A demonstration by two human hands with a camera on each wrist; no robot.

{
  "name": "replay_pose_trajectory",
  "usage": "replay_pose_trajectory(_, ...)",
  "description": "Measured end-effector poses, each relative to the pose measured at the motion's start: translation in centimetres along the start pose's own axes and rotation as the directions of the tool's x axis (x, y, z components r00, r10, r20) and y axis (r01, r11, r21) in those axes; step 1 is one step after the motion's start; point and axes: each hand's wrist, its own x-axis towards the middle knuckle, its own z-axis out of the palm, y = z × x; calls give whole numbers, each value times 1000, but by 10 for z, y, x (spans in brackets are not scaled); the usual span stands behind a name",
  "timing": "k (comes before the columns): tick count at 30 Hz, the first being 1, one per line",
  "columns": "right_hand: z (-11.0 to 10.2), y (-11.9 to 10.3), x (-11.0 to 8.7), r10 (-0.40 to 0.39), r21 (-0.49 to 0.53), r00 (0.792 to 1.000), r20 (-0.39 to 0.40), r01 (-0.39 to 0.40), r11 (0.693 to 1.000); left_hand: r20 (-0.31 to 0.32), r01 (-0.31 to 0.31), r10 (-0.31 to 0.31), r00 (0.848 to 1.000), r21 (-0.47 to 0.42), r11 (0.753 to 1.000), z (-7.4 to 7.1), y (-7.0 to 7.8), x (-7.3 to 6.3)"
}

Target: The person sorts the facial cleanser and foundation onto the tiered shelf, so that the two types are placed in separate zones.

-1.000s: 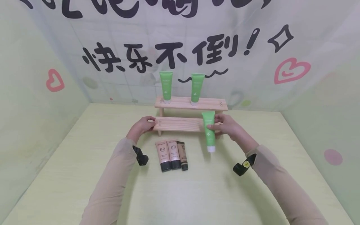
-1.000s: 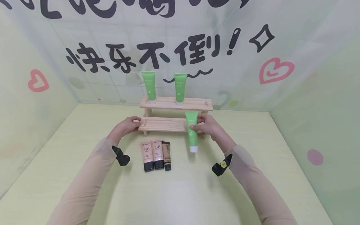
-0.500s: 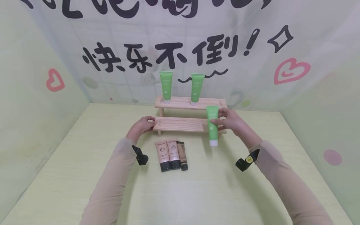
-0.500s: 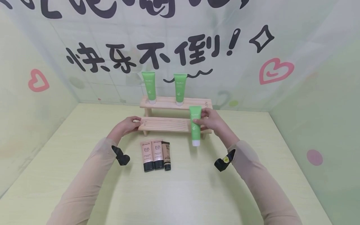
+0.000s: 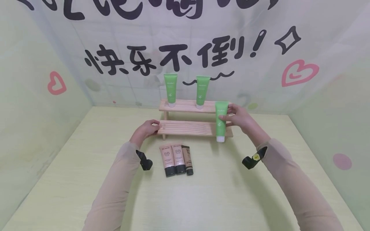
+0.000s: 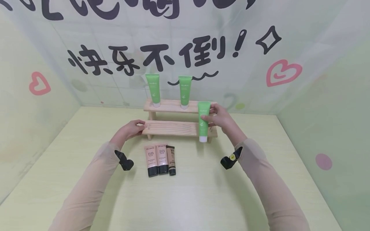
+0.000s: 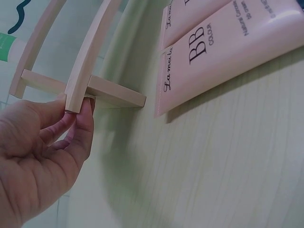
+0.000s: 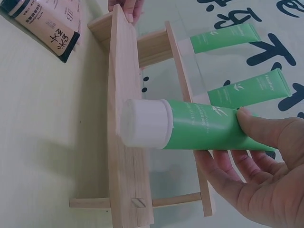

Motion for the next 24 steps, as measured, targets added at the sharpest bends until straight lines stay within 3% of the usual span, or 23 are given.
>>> replay_pose_trajectory(12,-17,-5,13,13,32,1000,-29,-12,999,-2,-7,7,1000,3,1000,1,0,-2)
replay_pose_trajectory(24,-28,-24,23,-20,-12,994,-106,19,1000,1,8,-8,1000,-35,999,2,1,-3)
